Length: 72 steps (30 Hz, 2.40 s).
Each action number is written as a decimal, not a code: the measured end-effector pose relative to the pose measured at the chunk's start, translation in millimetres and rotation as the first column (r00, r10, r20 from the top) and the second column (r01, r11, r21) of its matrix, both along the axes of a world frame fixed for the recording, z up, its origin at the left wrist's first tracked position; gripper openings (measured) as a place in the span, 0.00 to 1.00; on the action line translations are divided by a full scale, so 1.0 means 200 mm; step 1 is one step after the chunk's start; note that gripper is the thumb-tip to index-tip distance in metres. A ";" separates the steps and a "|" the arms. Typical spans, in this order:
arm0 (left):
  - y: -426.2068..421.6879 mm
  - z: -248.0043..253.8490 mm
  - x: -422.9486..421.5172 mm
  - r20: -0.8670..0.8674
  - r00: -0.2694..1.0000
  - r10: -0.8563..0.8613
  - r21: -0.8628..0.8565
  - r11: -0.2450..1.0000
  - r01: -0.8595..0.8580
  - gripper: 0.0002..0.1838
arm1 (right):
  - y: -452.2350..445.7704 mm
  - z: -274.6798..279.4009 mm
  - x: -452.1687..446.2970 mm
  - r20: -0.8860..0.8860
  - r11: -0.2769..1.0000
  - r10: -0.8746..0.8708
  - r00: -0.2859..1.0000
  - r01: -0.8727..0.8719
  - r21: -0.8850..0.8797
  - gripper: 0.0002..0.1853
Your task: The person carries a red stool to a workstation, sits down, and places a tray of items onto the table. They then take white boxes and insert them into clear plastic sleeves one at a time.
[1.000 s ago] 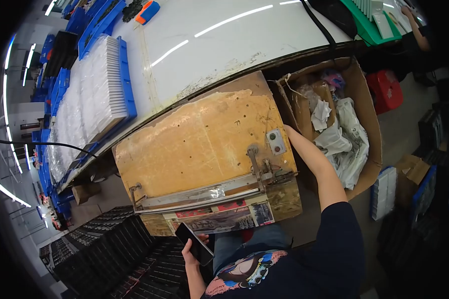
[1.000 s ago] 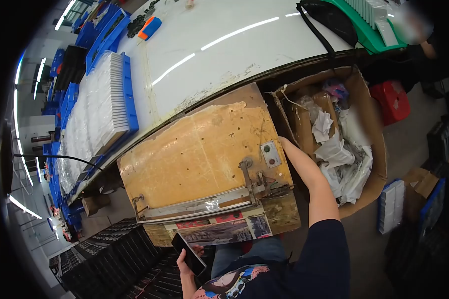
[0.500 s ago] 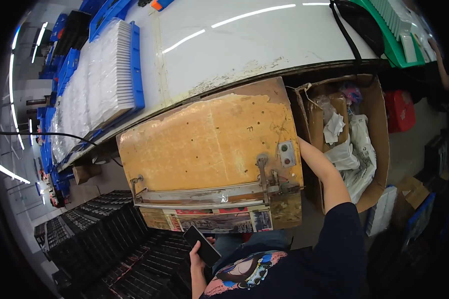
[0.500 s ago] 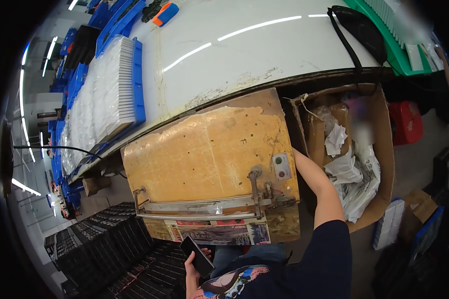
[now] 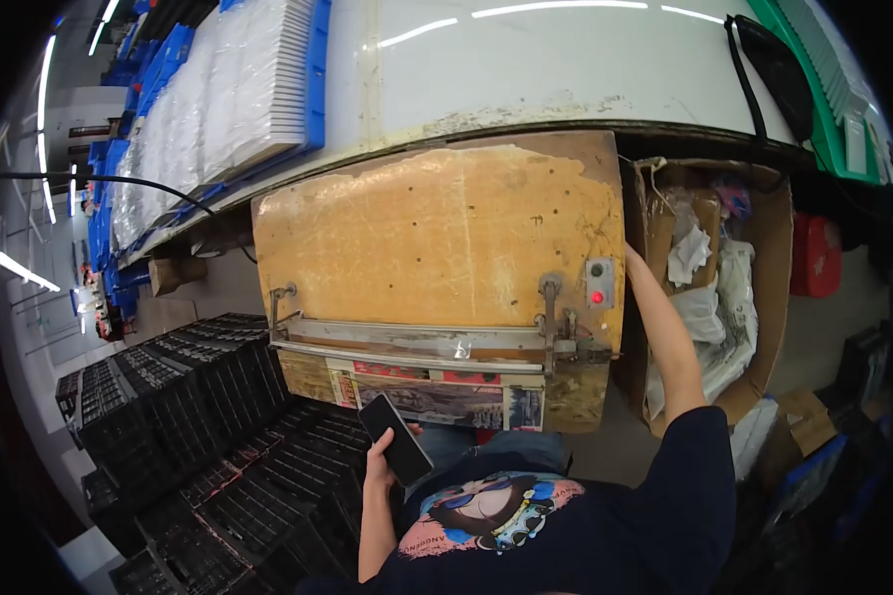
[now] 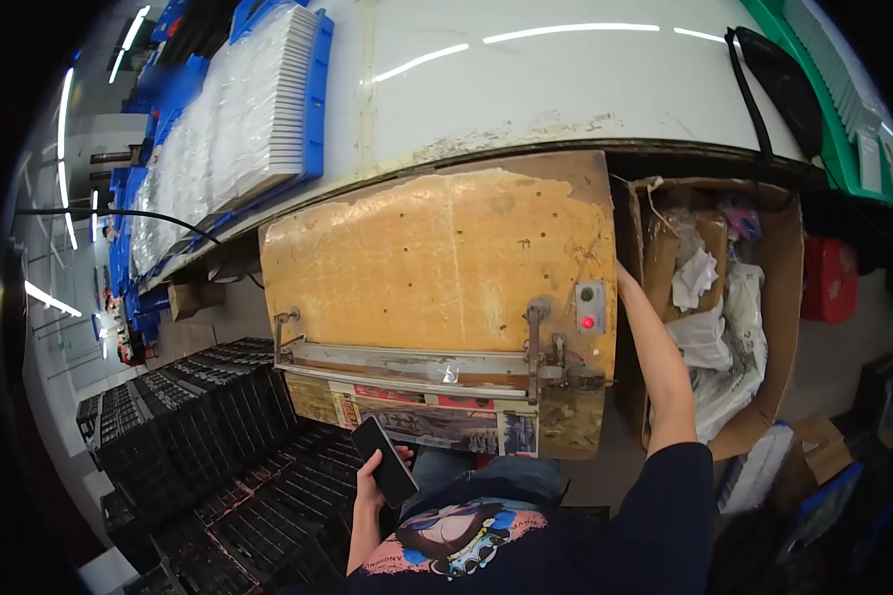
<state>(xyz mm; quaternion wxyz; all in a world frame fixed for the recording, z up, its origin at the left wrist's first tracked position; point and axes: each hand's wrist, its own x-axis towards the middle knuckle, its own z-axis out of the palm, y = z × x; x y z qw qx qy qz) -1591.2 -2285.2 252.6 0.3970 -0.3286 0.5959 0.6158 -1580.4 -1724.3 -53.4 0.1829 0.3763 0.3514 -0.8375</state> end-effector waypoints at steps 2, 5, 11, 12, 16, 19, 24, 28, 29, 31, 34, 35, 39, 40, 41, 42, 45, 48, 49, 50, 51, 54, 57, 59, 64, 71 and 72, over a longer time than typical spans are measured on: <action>0.00 -0.01 -0.01 -0.040 0.998 -0.039 0.009 0.999 0.039 0.25 | 0.00 0.21 0.09 -0.065 0.978 -0.172 0.983 0.179 0.109 0.20; 0.07 -0.02 0.00 -0.132 0.985 -0.111 0.012 0.993 0.113 0.23 | -0.18 0.64 0.32 -0.235 0.801 -0.412 0.880 0.473 0.367 0.19; 0.41 -0.10 0.00 -0.249 0.903 -0.351 0.100 0.918 0.385 0.22 | -1.07 1.59 0.58 -0.277 0.383 0.131 0.952 0.209 0.900 0.17; 0.52 -0.04 0.02 -0.259 0.860 -0.440 0.105 0.872 0.478 0.19 | -1.22 1.67 0.62 -0.237 0.447 0.232 0.944 0.113 0.887 0.28; 0.80 0.03 0.14 -0.317 0.699 -0.641 0.151 0.693 0.705 0.18 | -1.58 1.72 0.70 -0.045 0.526 0.166 0.985 -0.050 0.849 0.65; 0.78 0.00 0.20 -0.404 0.429 -0.808 0.095 0.429 0.898 0.20 | -1.62 1.66 0.77 0.041 0.445 0.064 0.997 -0.065 0.893 0.59; 0.65 0.09 0.01 -0.482 0.108 -0.869 -0.015 0.132 0.991 0.18 | -1.56 1.67 0.72 -0.104 0.435 0.112 0.988 0.045 0.900 0.52; 0.45 0.12 -0.27 -0.529 0.301 -0.794 -0.086 0.403 0.911 0.14 | -1.21 1.57 0.35 -0.032 0.070 -0.035 0.999 0.035 0.997 0.49; 0.39 0.11 -0.35 -0.519 0.397 -0.757 -0.044 0.487 0.872 0.13 | -1.11 1.59 0.21 -0.093 0.028 -0.077 0.993 0.095 0.995 0.49; 0.24 0.04 -0.54 -0.507 0.504 -0.699 0.012 0.579 0.815 0.14 | -0.94 1.52 -0.01 -0.066 -0.072 -0.139 0.988 0.057 0.996 0.49; 0.12 -0.06 -0.98 -0.349 0.832 -0.431 0.229 0.822 0.522 0.20 | -0.83 1.30 -0.30 -0.110 0.107 -0.254 0.961 0.141 0.984 0.48; 0.14 -0.11 -1.18 -0.339 0.880 -0.333 0.221 0.881 0.419 0.21 | -0.80 1.16 -0.41 -0.166 0.197 -0.268 0.949 0.223 0.955 0.43; 0.40 -0.48 -2.08 -0.409 0.912 0.031 0.378 0.915 0.139 0.25 | -0.88 1.13 -0.98 -0.357 0.724 -0.423 0.833 0.548 0.420 0.27; 0.51 -0.61 -2.30 -0.327 0.933 0.152 0.464 0.885 0.019 0.25 | -0.95 1.19 -1.12 -0.370 0.747 -0.420 0.829 0.547 0.377 0.25; 0.63 -0.75 -2.51 -0.283 0.934 0.217 0.518 0.854 -0.041 0.24 | -1.04 1.26 -1.24 -0.385 0.768 -0.417 0.824 0.546 0.335 0.22; 0.76 -0.87 -2.69 -0.230 0.933 0.277 0.569 0.816 -0.103 0.24 | -1.14 1.32 -1.33 -0.392 0.782 -0.446 0.805 0.564 0.266 0.21; 1.11 -0.53 -2.79 -0.059 0.752 0.656 0.338 0.722 -0.604 0.28 | -1.28 1.36 -1.43 -0.423 0.821 -0.503 0.754 0.569 0.039 0.22; 1.18 -0.55 -2.89 0.132 0.608 0.783 0.302 0.552 -0.777 0.34 | -1.27 1.37 -1.42 -0.417 0.858 -0.418 0.807 0.502 0.112 0.29; 1.18 -0.56 -2.88 0.138 0.588 0.797 0.289 0.536 -0.793 0.36 | -1.23 1.35 -1.43 -0.426 0.866 -0.378 0.822 0.477 0.150 0.31; 1.18 -0.57 -2.86 0.144 0.568 0.810 0.277 0.518 -0.809 0.38 | -1.18 1.33 -1.44 -0.434 0.874 -0.334 0.837 0.448 0.191 0.32; 1.17 -0.51 -2.82 0.071 0.574 0.816 0.250 0.542 -0.802 0.40 | -1.13 1.31 -1.46 -0.440 0.879 -0.288 0.851 0.417 0.231 0.34; 1.15 -0.50 -2.76 -0.025 0.621 0.783 0.202 0.612 -0.764 0.41 | -1.09 1.27 -1.49 -0.428 0.880 -0.383 0.818 0.464 0.100 0.32; 1.15 -0.49 -2.72 -0.140 0.668 0.731 0.128 0.682 -0.720 0.37 | -1.06 1.26 -1.58 -0.463 0.885 -0.392 0.795 0.464 0.047 0.33; 1.11 -0.49 -2.66 -0.219 0.690 0.690 0.085 0.718 -0.691 0.33 | -1.02 1.37 -1.69 -0.467 0.886 -0.333 0.819 0.441 0.143 0.33; 0.90 -0.40 -2.34 -0.182 0.779 0.600 0.012 0.794 -0.608 0.16 | -0.81 1.43 -2.11 -0.469 0.900 -0.133 0.873 0.305 0.312 0.32; 0.47 -0.66 -1.85 -0.243 0.846 0.475 0.035 0.875 -0.482 0.12 | -0.46 1.33 -2.64 -0.476 0.871 -0.011 0.879 0.242 0.427 0.37; 0.42 -0.63 -1.80 -0.265 0.849 0.458 0.034 0.884 -0.466 0.11 | -0.39 1.33 -2.68 -0.469 0.868 -0.045 0.882 0.267 0.419 0.36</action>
